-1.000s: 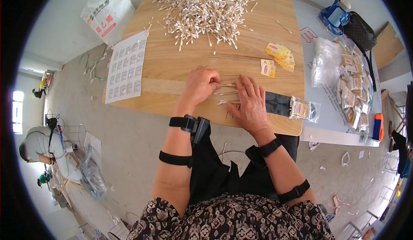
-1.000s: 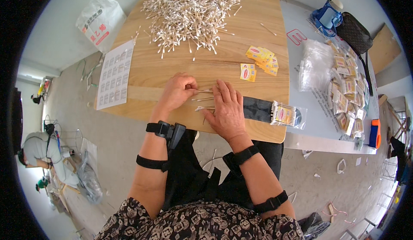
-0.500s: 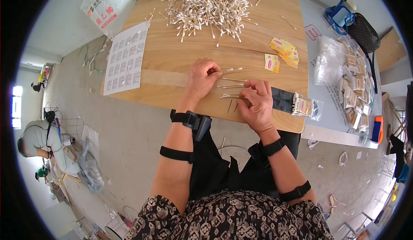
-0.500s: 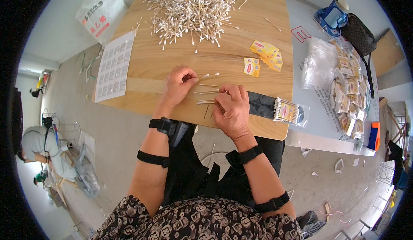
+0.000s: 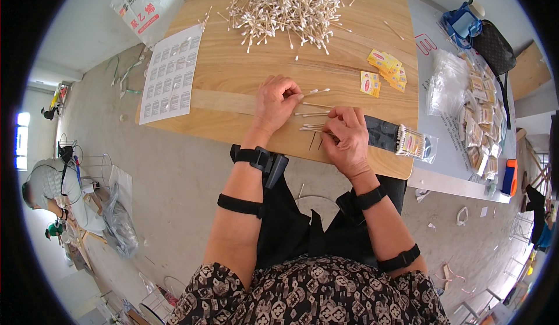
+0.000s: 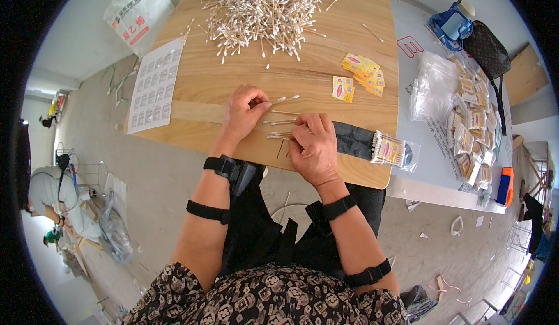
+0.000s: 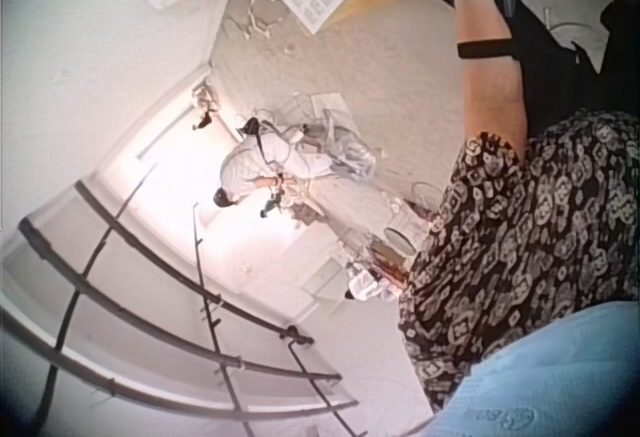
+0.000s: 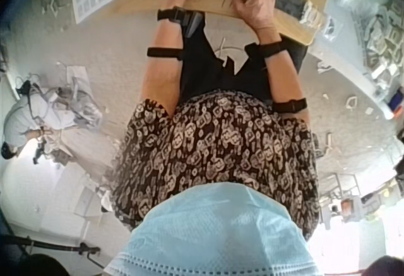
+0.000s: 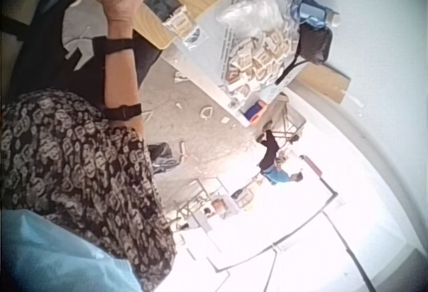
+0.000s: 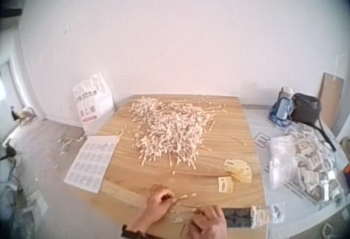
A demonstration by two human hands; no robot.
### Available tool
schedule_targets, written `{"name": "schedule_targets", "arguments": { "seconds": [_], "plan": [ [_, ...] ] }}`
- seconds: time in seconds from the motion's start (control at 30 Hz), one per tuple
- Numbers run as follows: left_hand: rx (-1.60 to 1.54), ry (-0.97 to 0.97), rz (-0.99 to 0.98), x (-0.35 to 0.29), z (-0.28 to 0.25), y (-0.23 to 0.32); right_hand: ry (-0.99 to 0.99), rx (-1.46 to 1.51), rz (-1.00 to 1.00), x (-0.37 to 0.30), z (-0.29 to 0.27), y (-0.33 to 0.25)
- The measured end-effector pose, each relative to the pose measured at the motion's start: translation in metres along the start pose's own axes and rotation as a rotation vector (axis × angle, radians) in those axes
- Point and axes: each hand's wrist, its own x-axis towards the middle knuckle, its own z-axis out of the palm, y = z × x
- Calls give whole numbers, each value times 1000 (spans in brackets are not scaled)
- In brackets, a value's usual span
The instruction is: Arranging cotton swabs and placing them into small clear plastic bags.
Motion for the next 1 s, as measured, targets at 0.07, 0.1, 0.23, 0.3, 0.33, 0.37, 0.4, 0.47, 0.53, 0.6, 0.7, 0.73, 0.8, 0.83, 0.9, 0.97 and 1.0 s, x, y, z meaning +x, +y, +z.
{"name": "schedule_targets", "arguments": {
  "seconds": [0.07,0.1,0.23,0.3,0.33,0.37,0.4,0.47,0.53,0.6,0.7,0.73,0.8,0.83,0.9,0.97,1.0],
  "plan": [
    [-4,9,2,0,1,0,0,2,5,-1,1,1],
    [-8,18,5,0,2,0,1,4,10,-1,1,1],
    [33,16,13,0,1,0,-6,-3,9,-1,2,1],
    [18,33,18,0,1,0,8,-5,5,0,2,1],
    [18,35,17,0,1,-1,7,-5,4,1,2,1],
    [23,31,13,0,2,-1,14,0,11,1,2,0],
    [28,27,8,0,2,-1,20,5,17,2,2,-1],
    [19,24,-4,-1,2,0,1,0,22,1,1,-1],
    [10,22,-16,0,2,0,-19,-5,26,1,1,0],
    [11,30,-9,0,2,0,-11,-10,6,1,1,1],
    [24,35,6,0,2,1,24,8,23,1,2,1],
    [23,36,6,0,2,1,23,7,23,1,2,1],
    [19,44,-2,0,2,1,-14,-15,24,1,1,1],
    [20,45,-2,-1,2,1,-14,-14,23,1,1,1],
    [36,60,35,-1,2,0,-47,-24,25,0,0,2],
    [37,61,36,-1,3,-1,-32,-35,41,1,0,0],
    [38,61,37,-1,3,-1,-17,-45,57,2,0,-2]
  ]
}}
